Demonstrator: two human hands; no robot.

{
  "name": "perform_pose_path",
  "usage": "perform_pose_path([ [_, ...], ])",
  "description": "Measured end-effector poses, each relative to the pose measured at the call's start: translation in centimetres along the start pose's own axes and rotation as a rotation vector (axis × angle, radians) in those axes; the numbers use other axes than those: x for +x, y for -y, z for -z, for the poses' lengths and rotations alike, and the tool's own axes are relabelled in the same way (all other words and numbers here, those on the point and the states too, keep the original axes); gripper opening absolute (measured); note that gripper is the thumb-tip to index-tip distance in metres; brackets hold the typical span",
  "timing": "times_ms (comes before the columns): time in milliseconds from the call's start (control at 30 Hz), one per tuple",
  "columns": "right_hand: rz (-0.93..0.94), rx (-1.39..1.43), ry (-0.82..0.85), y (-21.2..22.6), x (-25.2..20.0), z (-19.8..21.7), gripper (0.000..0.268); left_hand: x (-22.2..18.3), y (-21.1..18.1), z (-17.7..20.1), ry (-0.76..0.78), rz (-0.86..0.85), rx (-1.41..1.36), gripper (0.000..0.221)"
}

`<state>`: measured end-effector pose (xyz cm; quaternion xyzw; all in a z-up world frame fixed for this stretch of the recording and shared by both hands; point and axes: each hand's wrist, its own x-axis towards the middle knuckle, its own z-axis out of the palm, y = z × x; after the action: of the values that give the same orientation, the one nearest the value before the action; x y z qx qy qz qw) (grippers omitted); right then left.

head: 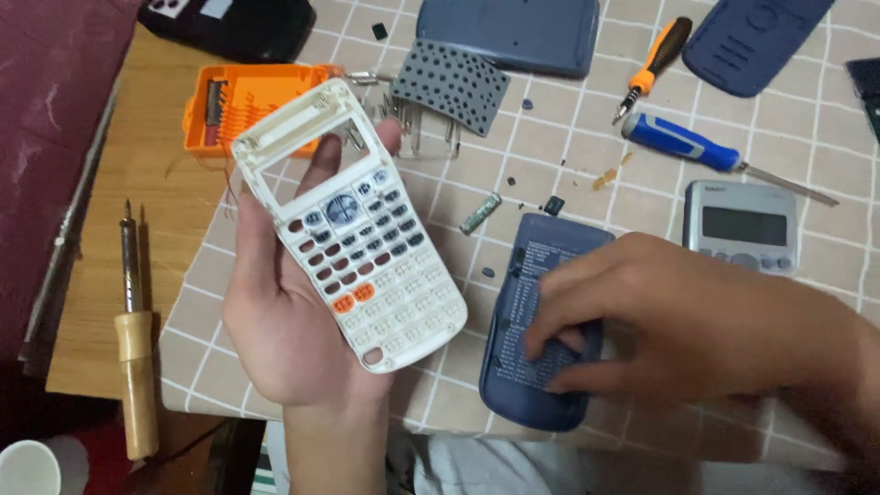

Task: The person is meticulously placing individual buttons into the front casing of a scientific calculator as part of an assembly or repair process.

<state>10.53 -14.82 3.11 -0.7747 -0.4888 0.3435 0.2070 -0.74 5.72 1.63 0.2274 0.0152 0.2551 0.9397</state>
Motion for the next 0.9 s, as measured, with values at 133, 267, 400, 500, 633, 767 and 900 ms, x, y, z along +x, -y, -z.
perform_pose_path([
  [133,0.054,-0.059,-0.034,0.4,0.2,-1.0,0.025,-0.1,0.1,-0.6,-0.082,-0.01,0.102,0.054],
  [267,0.175,-0.02,-0.048,0.3,0.5,-1.4,0.01,-0.1,0.1,0.1,0.014,0.018,0.008,0.054],
  [400,0.122,-0.043,-0.015,0.4,0.7,-1.5,0.01,-0.2,-0.1,0.1,0.063,0.073,-0.033,0.06],
  [500,-0.018,-0.044,-0.033,0.0,0.9,-1.6,0.012,-0.1,-0.1,0.1,0.036,0.09,-0.046,0.062],
  [633,-0.058,0.132,-0.119,-0.6,1.0,-0.9,0.013,0.0,-0.3,0.0,0.038,0.104,-0.057,0.059],
  [767,0.034,0.497,-0.352,-2.4,0.8,-0.5,0.015,-0.1,-0.1,-0.1,0.002,0.116,-0.035,0.059],
  [900,0.145,0.776,-0.417,-4.1,0.4,-0.5,0.024,-0.5,1.0,-1.6,0.002,0.132,0.113,0.061],
])
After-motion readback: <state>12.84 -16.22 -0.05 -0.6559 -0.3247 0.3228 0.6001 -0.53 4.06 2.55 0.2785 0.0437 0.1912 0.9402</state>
